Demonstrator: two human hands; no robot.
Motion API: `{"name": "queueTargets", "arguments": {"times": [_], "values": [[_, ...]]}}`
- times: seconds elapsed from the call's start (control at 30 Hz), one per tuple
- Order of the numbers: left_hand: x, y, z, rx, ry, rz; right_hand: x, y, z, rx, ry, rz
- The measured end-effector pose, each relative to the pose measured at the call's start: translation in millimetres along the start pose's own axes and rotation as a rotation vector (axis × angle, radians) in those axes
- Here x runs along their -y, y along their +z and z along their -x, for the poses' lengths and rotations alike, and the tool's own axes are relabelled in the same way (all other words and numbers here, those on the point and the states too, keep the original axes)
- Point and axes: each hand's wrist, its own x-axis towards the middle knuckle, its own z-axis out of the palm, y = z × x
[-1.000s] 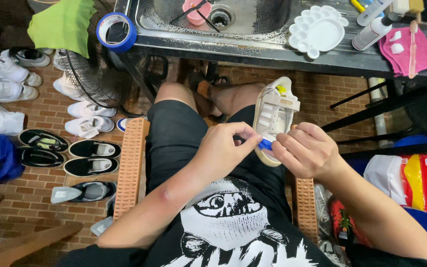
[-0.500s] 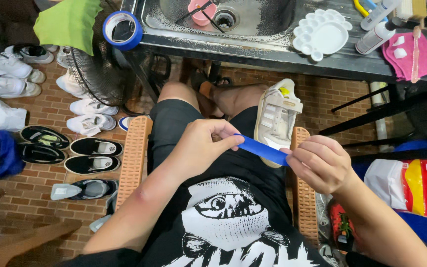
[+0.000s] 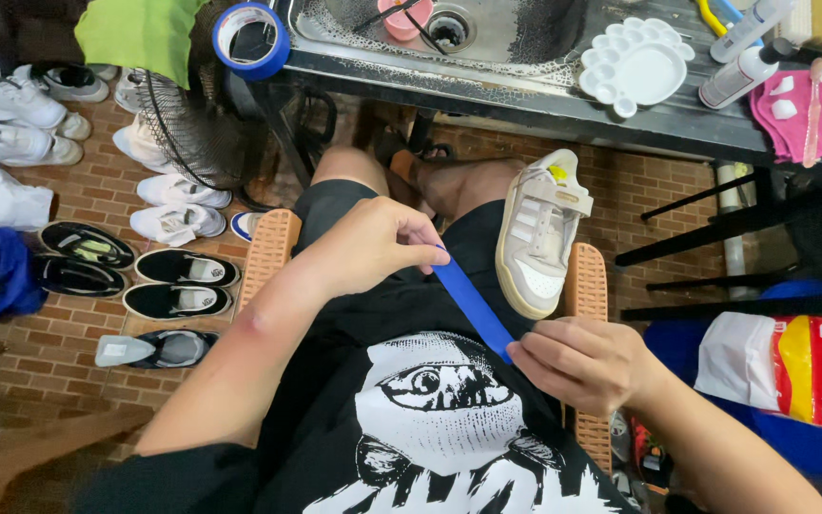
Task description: The person applies blue tape to the sole of a white sneaker. They tear a piece of tape, smooth it onto the sole, and press it down firmly. The person repeats this process, adding another strip of tape to the same area.
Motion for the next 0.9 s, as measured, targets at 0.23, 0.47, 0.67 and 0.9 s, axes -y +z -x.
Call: {"name": "queueTargets", "arguments": {"times": [0.23,0.47,0.67,0.9], "values": [[11.3,4.6,-18.3,0.26,-0.033,0.019,15.6,-5.2,1.7,0.045,0.175,-0.231],[36.5,34.3,-67.6,0.138,-0.213,-0.294,34.2,-27.0,13.6,0.078,0.356,-0.303],[28.9,96.2,-156.4,0.206,1.103,-0.714,38.1,-48.2,26.5,0.103,0.733,-0.206],[11.0,148.3,-199.3,0.887,1.121,-1.672,37.6,-81.7,27.2,0.093,0.875,-0.054]]}}
